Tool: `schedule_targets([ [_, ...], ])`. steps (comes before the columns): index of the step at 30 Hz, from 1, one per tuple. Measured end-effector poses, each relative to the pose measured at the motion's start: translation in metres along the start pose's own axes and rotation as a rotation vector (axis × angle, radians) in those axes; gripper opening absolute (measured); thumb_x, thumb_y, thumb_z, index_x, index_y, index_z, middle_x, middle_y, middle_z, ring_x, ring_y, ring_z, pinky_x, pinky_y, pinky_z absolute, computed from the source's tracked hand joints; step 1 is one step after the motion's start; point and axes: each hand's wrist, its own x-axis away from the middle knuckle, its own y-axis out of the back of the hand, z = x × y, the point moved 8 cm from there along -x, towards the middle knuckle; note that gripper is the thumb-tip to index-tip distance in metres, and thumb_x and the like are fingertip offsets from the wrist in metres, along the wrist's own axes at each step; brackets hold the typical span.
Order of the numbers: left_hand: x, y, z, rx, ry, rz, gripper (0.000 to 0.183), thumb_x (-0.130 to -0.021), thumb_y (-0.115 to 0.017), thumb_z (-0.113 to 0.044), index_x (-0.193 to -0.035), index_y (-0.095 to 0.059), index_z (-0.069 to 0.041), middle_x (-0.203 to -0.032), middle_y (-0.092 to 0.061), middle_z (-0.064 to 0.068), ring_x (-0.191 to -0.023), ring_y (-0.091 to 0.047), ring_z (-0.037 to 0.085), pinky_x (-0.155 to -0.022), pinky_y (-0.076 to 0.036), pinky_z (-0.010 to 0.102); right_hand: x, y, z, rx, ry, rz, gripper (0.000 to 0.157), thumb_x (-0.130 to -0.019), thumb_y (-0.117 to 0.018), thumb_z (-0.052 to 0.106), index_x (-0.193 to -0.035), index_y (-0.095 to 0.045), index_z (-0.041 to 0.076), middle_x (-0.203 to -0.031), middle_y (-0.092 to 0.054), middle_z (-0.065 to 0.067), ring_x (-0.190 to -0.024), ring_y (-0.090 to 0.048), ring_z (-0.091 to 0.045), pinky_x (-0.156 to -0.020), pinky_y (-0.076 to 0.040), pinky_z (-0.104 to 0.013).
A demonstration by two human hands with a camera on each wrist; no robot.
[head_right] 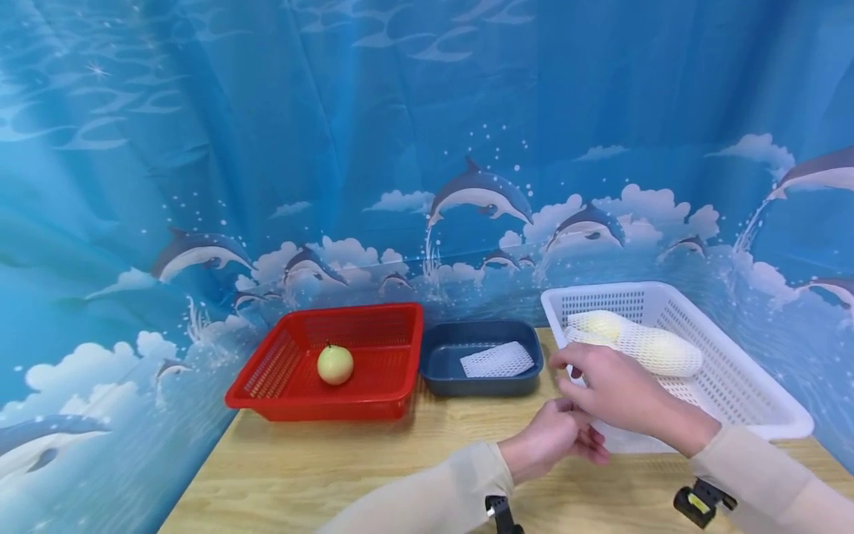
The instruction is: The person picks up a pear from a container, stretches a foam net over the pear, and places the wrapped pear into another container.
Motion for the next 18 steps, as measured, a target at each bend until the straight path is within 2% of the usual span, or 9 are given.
schedule_targets([
  [5,0.010,0.007,-0.005,-0.066,-0.007,-0.029,0.013,-0.096,-0.058,-0.008,-0.090,-0.067,-0.016,-0.064,-0.058,0.005,-0.062,-0.067,0.039,-0.058,-0.057,0.034,0.006,-0.006,0.008,-0.065,0.010,-0.054,0.021,-0.094,-0.065,0.014,-0.108,-0.071,0.029,-0.096,-0.067,0.018,-0.082,-0.059,0.003,-0.068,-0.052,-0.028],
  [8,0.017,0.012,-0.007,-0.080,0.019,-0.043,0.012,-0.091,-0.059,-0.003,-0.087,-0.065,-0.012,-0.063,-0.058,0.004,-0.058,-0.063,0.027,-0.061,-0.058,0.034,0.009,-0.008,0.013,-0.119,0.028,-0.099,0.019,-0.094,-0.065,0.013,-0.106,-0.071,0.028,-0.093,-0.066,0.019,-0.080,-0.059,0.005,-0.068,-0.053,-0.026],
  [12,0.027,0.021,-0.011,-0.129,0.033,-0.043,0.013,-0.084,-0.057,0.003,-0.087,-0.060,-0.009,-0.066,-0.058,0.004,-0.060,-0.063,0.021,-0.063,-0.059,0.034,0.013,-0.012,0.018,-0.187,0.054,-0.148,0.018,-0.094,-0.066,0.009,-0.104,-0.072,0.023,-0.094,-0.068,0.017,-0.079,-0.058,0.006,-0.066,-0.054,-0.023],
  [15,0.038,0.033,-0.018,-0.256,0.014,-0.044,0.010,-0.084,-0.057,0.000,-0.088,-0.061,-0.009,-0.070,-0.061,0.002,-0.060,-0.064,0.017,-0.062,-0.059,0.031,0.014,-0.015,0.021,-0.201,0.074,-0.186,0.019,-0.093,-0.068,0.008,-0.102,-0.072,0.023,-0.095,-0.070,0.015,-0.077,-0.058,0.007,-0.064,-0.053,-0.022],
  [18,0.050,0.048,-0.029,-0.429,-0.037,-0.067,0.007,-0.087,-0.060,-0.006,-0.087,-0.063,-0.012,-0.070,-0.063,-0.001,-0.057,-0.062,0.010,-0.058,-0.056,0.025,0.015,-0.016,0.025,-0.187,0.100,-0.226,0.021,-0.091,-0.068,0.005,-0.100,-0.072,0.023,-0.095,-0.071,0.015,-0.076,-0.057,0.007,-0.062,-0.052,-0.022],
])
